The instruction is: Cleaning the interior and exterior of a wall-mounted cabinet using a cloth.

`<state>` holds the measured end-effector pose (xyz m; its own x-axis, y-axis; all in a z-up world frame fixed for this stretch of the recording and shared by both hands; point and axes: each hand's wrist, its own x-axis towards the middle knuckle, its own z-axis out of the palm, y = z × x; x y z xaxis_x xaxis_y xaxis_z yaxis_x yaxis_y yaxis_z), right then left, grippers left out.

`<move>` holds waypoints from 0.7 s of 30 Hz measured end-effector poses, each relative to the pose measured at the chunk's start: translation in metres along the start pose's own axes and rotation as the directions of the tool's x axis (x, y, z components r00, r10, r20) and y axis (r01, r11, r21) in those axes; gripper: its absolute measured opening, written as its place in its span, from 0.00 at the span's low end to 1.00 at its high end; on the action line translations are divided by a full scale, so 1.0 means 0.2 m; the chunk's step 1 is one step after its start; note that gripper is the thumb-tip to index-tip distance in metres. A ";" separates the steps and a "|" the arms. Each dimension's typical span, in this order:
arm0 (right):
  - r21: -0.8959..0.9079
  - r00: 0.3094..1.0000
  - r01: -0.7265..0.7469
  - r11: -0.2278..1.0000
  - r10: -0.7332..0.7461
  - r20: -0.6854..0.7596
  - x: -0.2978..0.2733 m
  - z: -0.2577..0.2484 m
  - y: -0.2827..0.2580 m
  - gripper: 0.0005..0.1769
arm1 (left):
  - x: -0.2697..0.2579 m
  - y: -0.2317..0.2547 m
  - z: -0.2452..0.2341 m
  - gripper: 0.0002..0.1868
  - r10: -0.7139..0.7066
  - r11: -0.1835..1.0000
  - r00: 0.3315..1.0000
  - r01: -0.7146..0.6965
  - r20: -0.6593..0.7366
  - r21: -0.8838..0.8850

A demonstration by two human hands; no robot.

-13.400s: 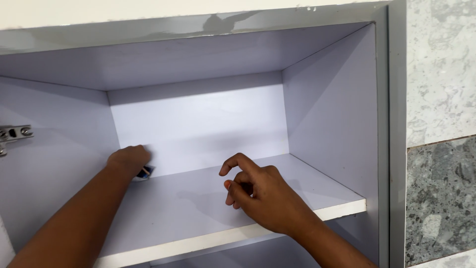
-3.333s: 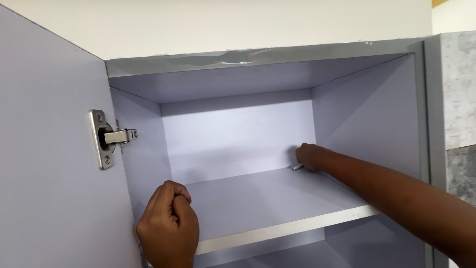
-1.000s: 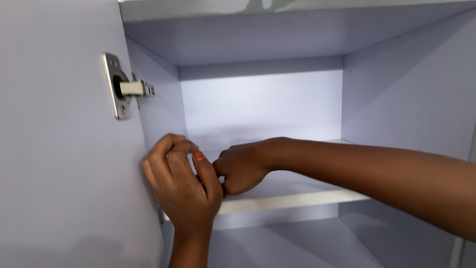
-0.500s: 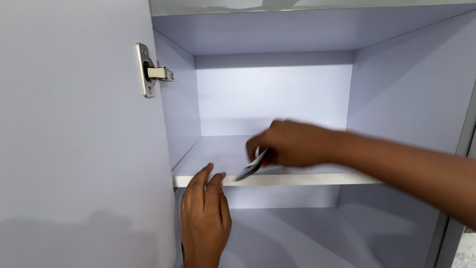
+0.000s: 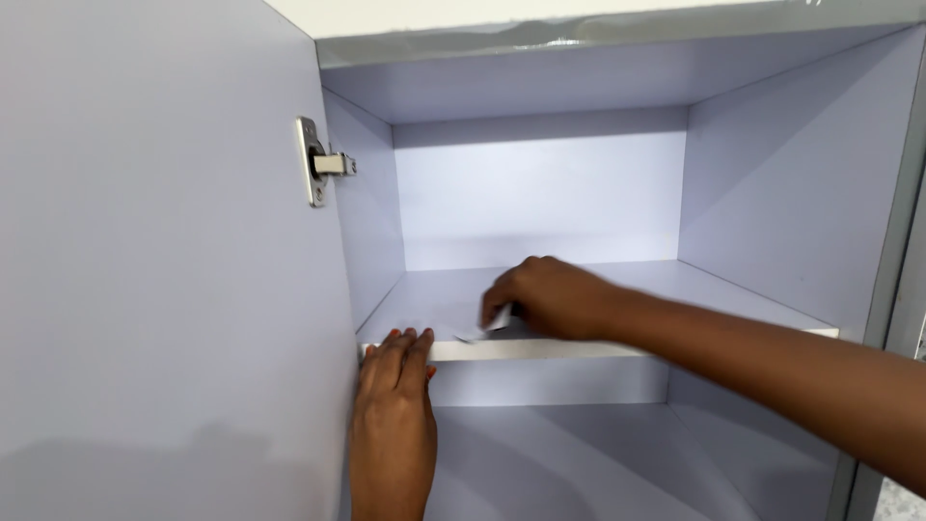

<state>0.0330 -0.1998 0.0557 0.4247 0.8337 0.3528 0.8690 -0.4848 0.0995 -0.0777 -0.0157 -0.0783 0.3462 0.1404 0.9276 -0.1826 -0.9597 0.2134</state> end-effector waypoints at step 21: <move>-0.208 0.840 -0.527 0.824 0.542 0.019 -0.23 -0.31 0.06 0.12 | 0.01 0.02 -0.05 0.27 -0.067 0.990 0.988 0.084 0.142 -0.116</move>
<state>0.0080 -0.2595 0.0979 0.8326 0.4430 0.3325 0.4396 -0.8937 0.0901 -0.0878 -0.0168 -0.0725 0.4849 0.1682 0.8582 -0.2584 -0.9100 0.3243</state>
